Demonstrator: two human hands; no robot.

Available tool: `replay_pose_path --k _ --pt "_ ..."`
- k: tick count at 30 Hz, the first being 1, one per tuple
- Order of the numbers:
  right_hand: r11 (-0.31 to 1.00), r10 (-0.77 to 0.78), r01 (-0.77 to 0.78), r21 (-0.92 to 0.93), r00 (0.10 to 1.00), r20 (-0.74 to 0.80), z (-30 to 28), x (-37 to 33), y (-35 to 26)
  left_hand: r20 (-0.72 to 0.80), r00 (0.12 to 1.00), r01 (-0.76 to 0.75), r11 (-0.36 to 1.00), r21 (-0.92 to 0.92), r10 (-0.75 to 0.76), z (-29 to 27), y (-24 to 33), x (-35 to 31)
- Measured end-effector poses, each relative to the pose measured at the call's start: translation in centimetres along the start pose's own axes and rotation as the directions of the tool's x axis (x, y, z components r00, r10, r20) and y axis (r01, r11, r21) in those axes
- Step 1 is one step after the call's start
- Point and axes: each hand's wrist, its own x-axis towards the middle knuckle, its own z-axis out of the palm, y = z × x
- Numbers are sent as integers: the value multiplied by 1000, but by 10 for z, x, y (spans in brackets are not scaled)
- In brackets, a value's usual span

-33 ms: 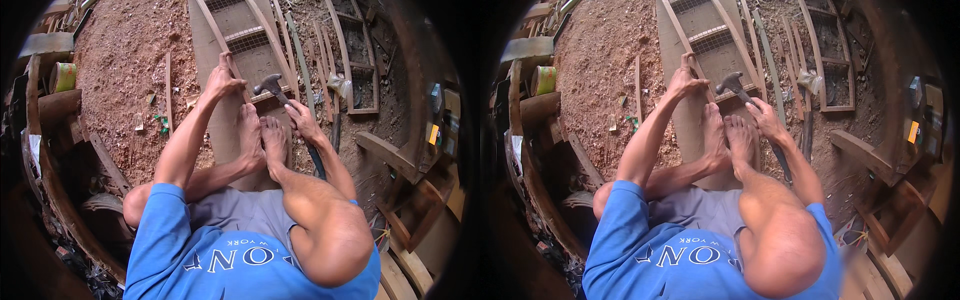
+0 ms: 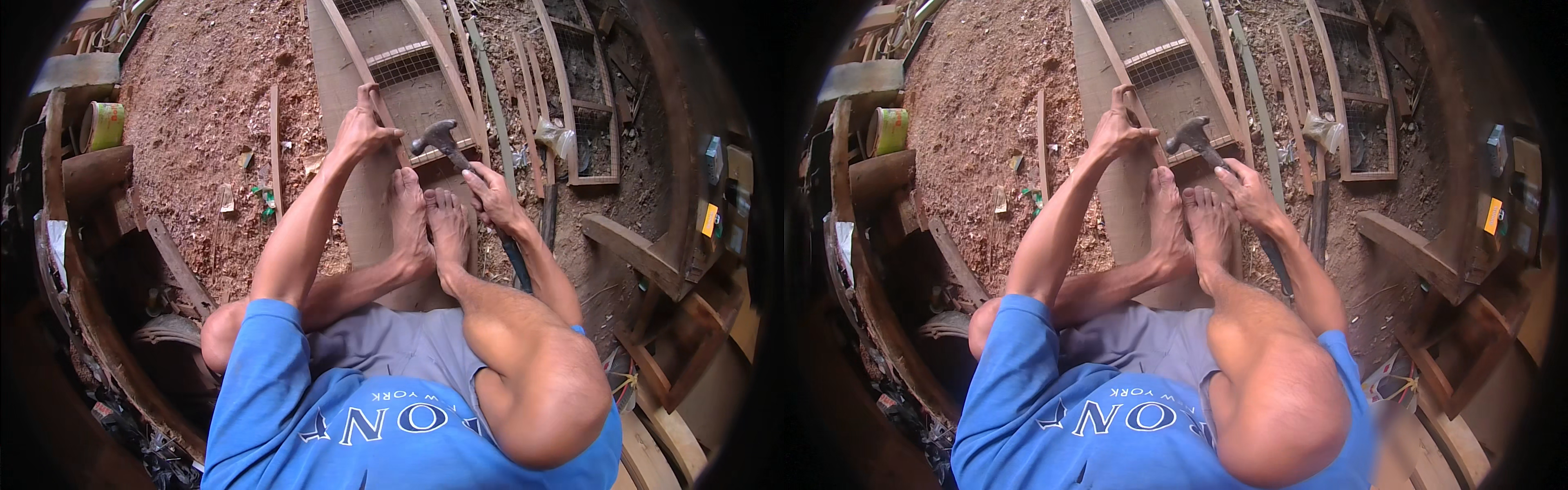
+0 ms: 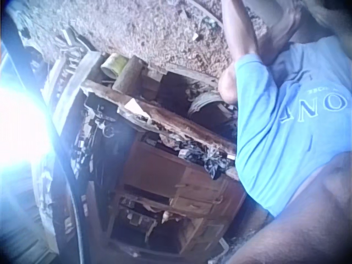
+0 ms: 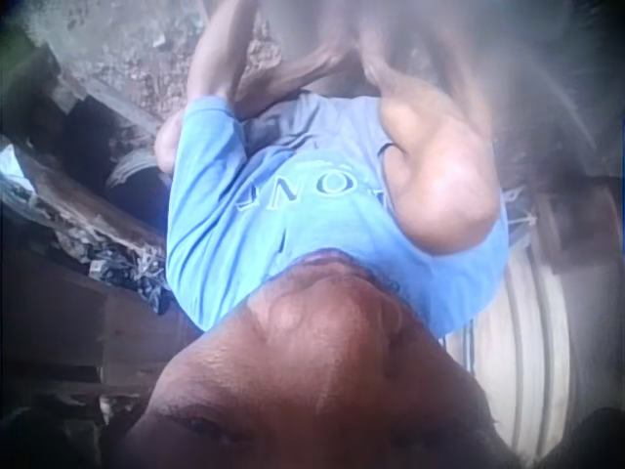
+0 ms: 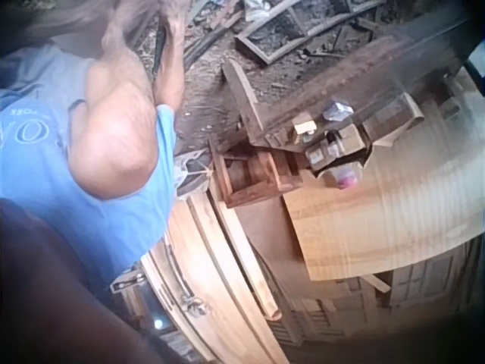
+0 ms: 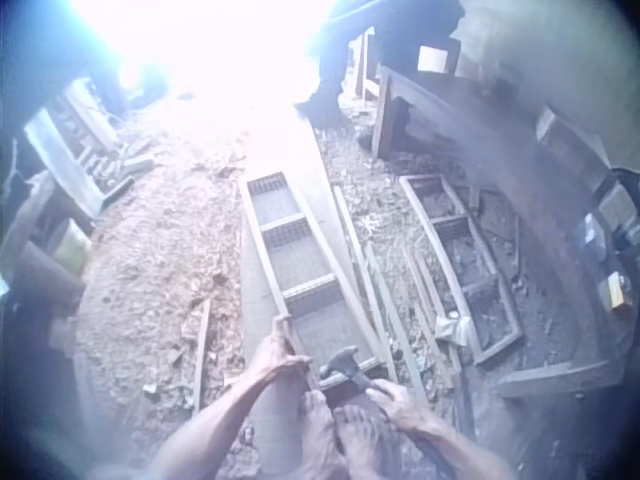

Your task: The person sits on the floor and assembles a rectangular wooden frame with wire mesh. They use a hammer to drive nails into the frame, repeatedly adjusting the pieces and checking alignment. The person flips the frame over to work on different sides and continues nailing until the frame appears complete.

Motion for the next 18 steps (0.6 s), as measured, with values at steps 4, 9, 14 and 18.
replay_pose_path --k 4,9,14,18 --pt "1000 29 -29 -2 1000 7 6 0 -2 -117 993 -10 995 -97 -1 -4 4 1" --pt "996 71 -74 45 995 70 -9 12 -10 -343 938 -30 997 76 54 -1 9 23" --pt "997 65 -62 -43 995 77 -19 23 -17 -345 939 -16 997 -72 -10 -6 12 39" --pt "999 54 -54 -7 999 1 -19 11 -10 -356 934 23 1000 -7 -24 -9 26 38"
